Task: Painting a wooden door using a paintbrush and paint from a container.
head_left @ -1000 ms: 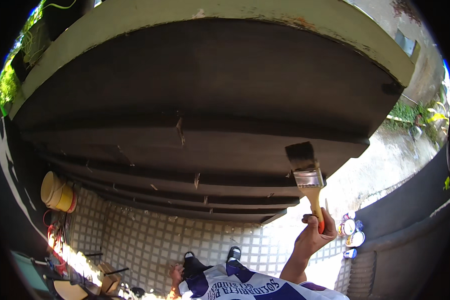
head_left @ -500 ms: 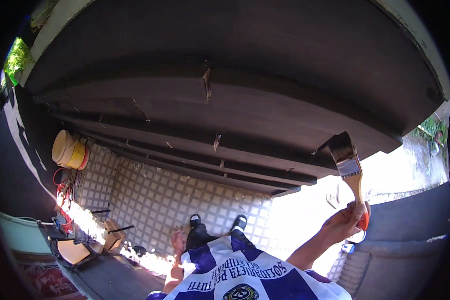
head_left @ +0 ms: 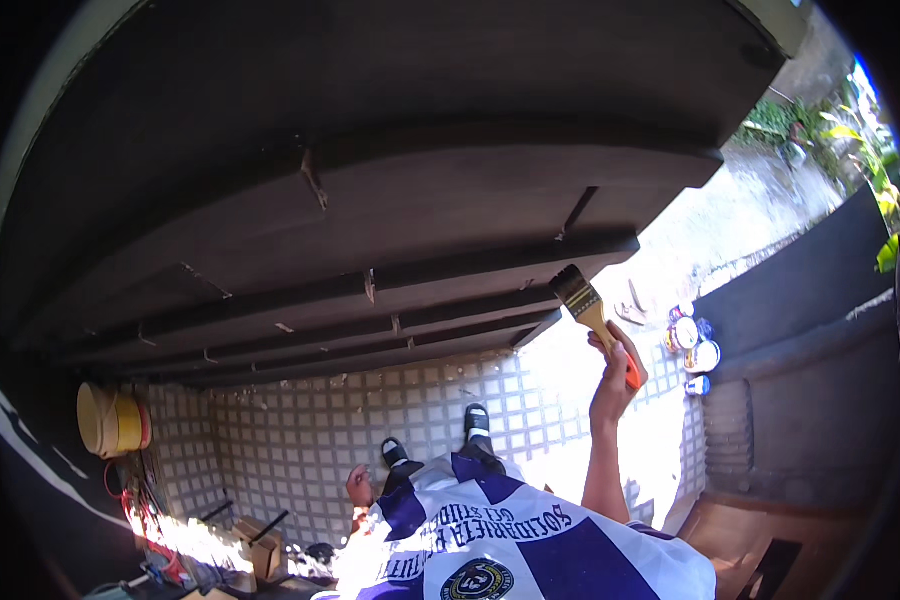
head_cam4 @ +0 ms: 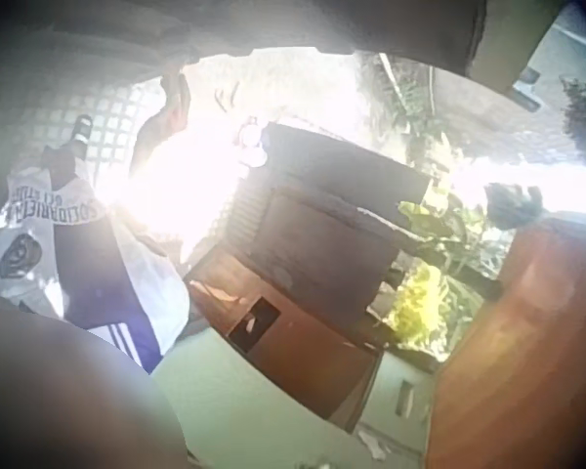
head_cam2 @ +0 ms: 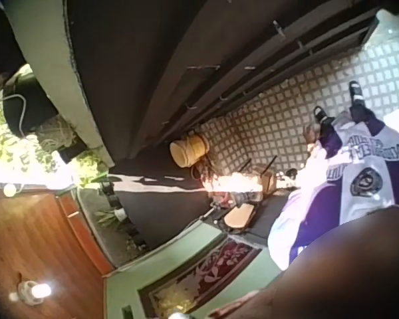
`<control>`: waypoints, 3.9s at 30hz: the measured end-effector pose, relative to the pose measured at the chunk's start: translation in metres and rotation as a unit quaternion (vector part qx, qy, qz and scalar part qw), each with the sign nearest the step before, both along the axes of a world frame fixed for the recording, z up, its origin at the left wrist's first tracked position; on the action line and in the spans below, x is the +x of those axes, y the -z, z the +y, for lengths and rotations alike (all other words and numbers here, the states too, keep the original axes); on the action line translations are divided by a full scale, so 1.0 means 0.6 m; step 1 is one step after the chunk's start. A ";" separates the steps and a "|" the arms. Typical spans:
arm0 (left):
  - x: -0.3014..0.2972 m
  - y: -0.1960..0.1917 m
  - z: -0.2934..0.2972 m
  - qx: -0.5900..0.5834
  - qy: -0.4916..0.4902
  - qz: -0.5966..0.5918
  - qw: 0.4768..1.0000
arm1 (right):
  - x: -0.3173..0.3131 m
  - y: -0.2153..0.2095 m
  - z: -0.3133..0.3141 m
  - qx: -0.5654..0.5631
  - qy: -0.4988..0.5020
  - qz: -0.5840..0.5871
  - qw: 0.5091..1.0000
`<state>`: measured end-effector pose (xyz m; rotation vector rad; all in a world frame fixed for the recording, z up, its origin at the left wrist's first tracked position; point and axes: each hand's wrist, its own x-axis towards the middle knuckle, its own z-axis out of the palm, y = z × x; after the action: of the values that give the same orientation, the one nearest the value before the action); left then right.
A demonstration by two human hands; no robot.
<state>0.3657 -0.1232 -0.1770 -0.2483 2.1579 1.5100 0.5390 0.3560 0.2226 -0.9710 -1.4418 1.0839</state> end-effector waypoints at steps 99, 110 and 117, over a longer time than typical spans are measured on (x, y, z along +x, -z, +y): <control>-0.013 0.015 -0.088 -0.040 0.120 -0.055 0.990 | -0.039 0.086 0.068 -0.190 -0.126 0.570 0.789; 0.033 -0.071 0.019 -0.082 0.128 -0.036 0.988 | 0.014 0.134 0.158 -0.219 -0.092 0.613 0.754; 0.055 -0.076 0.063 -0.070 0.118 -0.001 0.991 | 0.009 0.138 0.184 -0.237 -0.102 0.584 0.769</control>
<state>0.3987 -0.0854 -0.1315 -0.0385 2.2071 1.2299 0.5442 0.4665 0.1398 -0.2536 -0.2145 1.8015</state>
